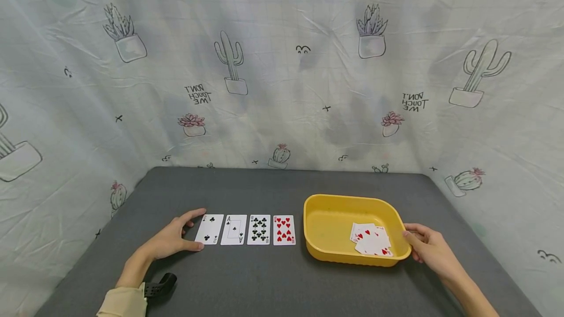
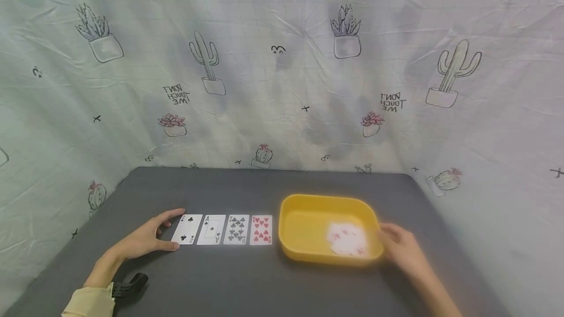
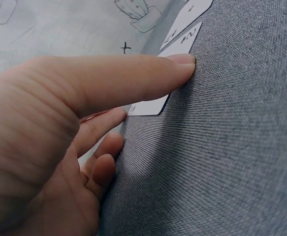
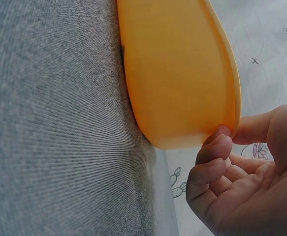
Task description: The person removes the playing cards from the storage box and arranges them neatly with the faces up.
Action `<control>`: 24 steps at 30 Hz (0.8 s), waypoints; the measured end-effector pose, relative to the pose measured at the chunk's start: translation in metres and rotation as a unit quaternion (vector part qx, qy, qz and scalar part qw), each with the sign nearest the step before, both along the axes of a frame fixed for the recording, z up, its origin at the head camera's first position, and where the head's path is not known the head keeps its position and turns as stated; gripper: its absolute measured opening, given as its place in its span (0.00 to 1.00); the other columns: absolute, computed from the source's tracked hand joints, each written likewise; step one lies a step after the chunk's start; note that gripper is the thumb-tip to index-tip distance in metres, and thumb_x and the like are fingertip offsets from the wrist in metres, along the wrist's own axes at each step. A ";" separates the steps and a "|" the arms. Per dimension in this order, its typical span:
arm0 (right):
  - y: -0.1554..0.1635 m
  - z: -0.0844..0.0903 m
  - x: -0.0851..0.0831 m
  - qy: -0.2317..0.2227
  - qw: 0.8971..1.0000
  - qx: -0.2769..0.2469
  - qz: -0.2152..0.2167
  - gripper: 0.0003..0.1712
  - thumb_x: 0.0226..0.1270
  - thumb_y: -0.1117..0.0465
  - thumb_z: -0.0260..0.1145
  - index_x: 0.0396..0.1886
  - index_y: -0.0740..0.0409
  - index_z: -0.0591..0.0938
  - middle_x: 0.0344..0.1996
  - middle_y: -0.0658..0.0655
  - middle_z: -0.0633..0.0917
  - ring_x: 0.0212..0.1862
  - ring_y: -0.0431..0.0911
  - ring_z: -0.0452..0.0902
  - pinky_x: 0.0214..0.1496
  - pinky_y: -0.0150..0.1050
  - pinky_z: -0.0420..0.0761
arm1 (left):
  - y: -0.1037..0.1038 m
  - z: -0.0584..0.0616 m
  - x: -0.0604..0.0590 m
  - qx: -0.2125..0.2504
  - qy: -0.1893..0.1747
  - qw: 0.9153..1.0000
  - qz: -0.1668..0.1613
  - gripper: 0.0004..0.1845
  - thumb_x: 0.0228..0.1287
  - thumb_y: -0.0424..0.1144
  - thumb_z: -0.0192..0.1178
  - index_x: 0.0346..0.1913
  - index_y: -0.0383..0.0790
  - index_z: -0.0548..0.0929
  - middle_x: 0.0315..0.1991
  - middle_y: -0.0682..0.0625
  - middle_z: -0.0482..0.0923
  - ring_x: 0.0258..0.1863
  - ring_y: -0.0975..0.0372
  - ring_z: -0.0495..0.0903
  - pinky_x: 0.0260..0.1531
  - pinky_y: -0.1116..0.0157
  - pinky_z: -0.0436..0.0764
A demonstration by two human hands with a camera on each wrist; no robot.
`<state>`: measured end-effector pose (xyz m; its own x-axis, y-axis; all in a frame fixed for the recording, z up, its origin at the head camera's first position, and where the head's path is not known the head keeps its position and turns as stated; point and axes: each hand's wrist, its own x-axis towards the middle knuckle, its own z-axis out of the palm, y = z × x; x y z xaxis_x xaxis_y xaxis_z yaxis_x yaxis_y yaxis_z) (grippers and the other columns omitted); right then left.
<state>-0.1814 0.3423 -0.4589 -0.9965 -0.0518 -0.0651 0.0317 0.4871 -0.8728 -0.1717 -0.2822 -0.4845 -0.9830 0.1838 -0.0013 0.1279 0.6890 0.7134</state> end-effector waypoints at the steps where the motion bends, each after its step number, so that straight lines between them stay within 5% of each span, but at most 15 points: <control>1: 0.000 0.000 0.000 0.000 1.000 0.000 0.000 0.29 0.77 0.55 0.58 0.66 0.73 0.68 0.25 0.59 0.77 0.22 0.45 0.70 0.24 0.37 0.73 | 0.000 0.000 0.000 0.000 0.000 1.000 0.000 0.51 0.46 0.48 0.79 0.74 0.45 0.64 0.59 0.38 0.66 0.57 0.47 0.66 0.50 0.44 0.70; 15: -0.002 0.002 0.003 0.006 1.000 -0.002 0.000 0.29 0.77 0.55 0.58 0.65 0.73 0.68 0.25 0.59 0.78 0.22 0.45 0.70 0.24 0.37 0.73 | 0.000 0.002 -0.002 0.015 0.027 1.000 0.006 0.50 0.49 0.51 0.77 0.73 0.40 0.64 0.65 0.40 0.67 0.55 0.49 0.70 0.44 0.53 0.74; 24: -0.004 0.003 0.007 0.010 1.000 -0.005 -0.003 0.27 0.77 0.57 0.58 0.65 0.73 0.68 0.26 0.59 0.78 0.22 0.45 0.70 0.24 0.36 0.73 | 0.021 0.018 0.000 0.031 0.094 0.993 0.062 0.40 0.61 0.57 0.67 0.71 0.43 0.67 0.56 0.41 0.74 0.47 0.53 0.76 0.34 0.58 0.76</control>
